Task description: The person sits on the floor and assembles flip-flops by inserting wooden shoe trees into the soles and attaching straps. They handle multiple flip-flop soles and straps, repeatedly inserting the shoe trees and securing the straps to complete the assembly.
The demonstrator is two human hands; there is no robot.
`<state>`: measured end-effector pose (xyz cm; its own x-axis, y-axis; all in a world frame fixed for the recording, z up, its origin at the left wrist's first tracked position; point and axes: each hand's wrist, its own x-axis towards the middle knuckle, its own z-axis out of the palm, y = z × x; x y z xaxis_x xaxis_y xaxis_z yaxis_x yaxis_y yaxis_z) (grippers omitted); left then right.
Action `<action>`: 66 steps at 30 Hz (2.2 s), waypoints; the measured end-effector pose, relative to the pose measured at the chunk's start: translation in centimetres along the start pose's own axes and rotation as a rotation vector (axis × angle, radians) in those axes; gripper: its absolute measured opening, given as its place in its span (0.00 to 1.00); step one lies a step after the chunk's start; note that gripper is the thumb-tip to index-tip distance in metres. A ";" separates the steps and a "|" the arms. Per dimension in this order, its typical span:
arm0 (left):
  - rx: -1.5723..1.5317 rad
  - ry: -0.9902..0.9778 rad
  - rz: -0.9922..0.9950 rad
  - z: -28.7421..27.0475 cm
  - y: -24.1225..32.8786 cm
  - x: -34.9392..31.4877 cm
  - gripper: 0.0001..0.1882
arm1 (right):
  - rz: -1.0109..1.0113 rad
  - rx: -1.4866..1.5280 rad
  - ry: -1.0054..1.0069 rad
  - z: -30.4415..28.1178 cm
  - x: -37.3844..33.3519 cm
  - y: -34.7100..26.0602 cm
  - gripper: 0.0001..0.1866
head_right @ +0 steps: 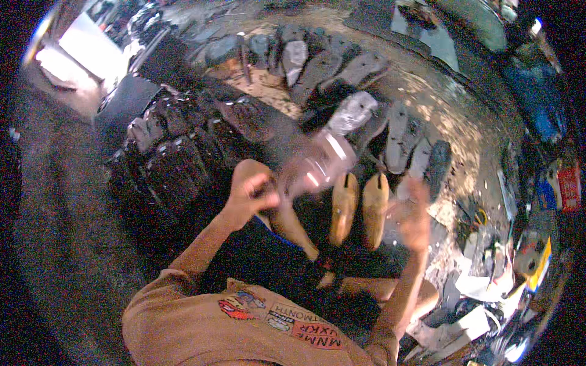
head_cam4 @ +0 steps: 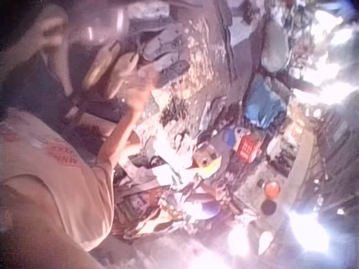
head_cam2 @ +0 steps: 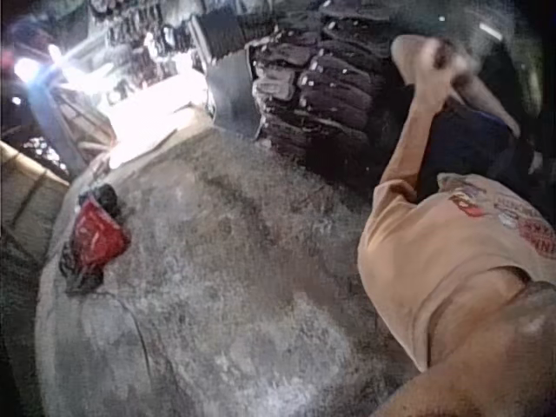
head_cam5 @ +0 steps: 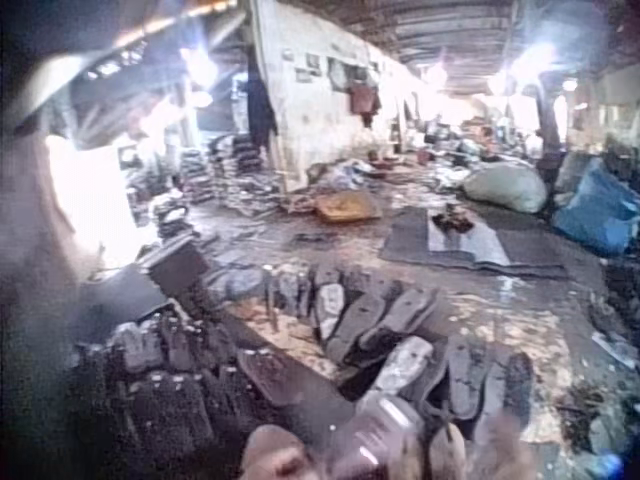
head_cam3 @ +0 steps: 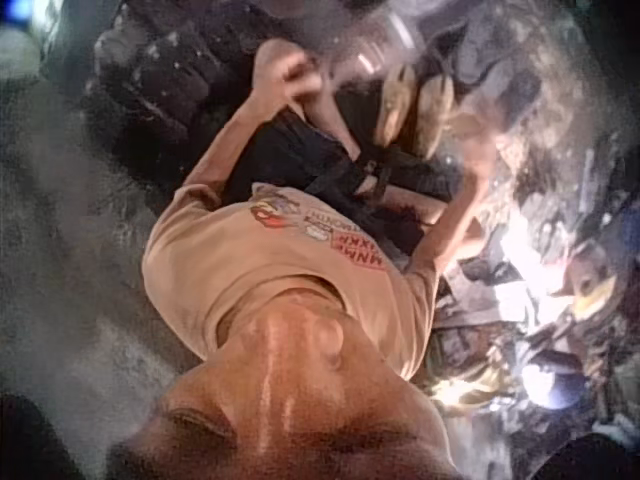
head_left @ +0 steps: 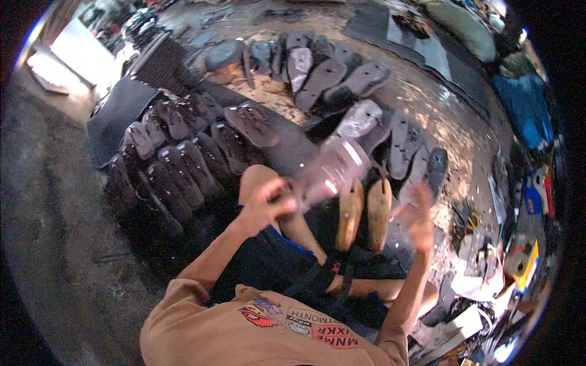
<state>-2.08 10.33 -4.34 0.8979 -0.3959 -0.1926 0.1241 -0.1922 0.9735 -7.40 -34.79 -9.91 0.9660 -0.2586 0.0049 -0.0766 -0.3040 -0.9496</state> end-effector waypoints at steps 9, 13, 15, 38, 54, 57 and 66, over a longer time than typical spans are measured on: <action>-0.694 0.898 -0.018 -11.3 -10.6 10.5 0.26 | 0.411 -0.585 0.773 -9.1 6.1 19.1 0.36; -0.624 0.905 -0.127 -10.2 -9.1 4.7 0.26 | -0.032 0.006 0.886 -4.1 0.4 5.6 0.23; -0.451 0.731 -0.057 -5.9 -2.9 3.5 0.27 | -0.319 -0.305 0.761 -0.6 -4.7 -2.6 0.21; 0.238 -0.134 0.961 12.4 12.1 -3.0 0.24 | -0.521 -0.010 0.162 5.4 -14.5 -16.9 0.28; 0.144 0.092 0.320 8.6 7.2 0.6 0.19 | 0.061 0.471 0.239 10.6 -10.8 -8.8 0.24; -0.439 -0.066 0.007 5.0 5.9 5.8 0.38 | 0.094 -0.238 0.295 15.0 -10.4 -3.7 0.33; -1.090 -0.047 -0.047 5.3 5.7 9.1 0.27 | 0.293 -0.393 0.183 9.5 -9.8 0.2 0.46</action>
<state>4.52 0.85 -1.22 0.8683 -0.4471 -0.2149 0.4863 0.6815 0.5469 -14.51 -23.55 -13.10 0.8336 -0.5301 -0.1556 -0.4586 -0.5069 -0.7299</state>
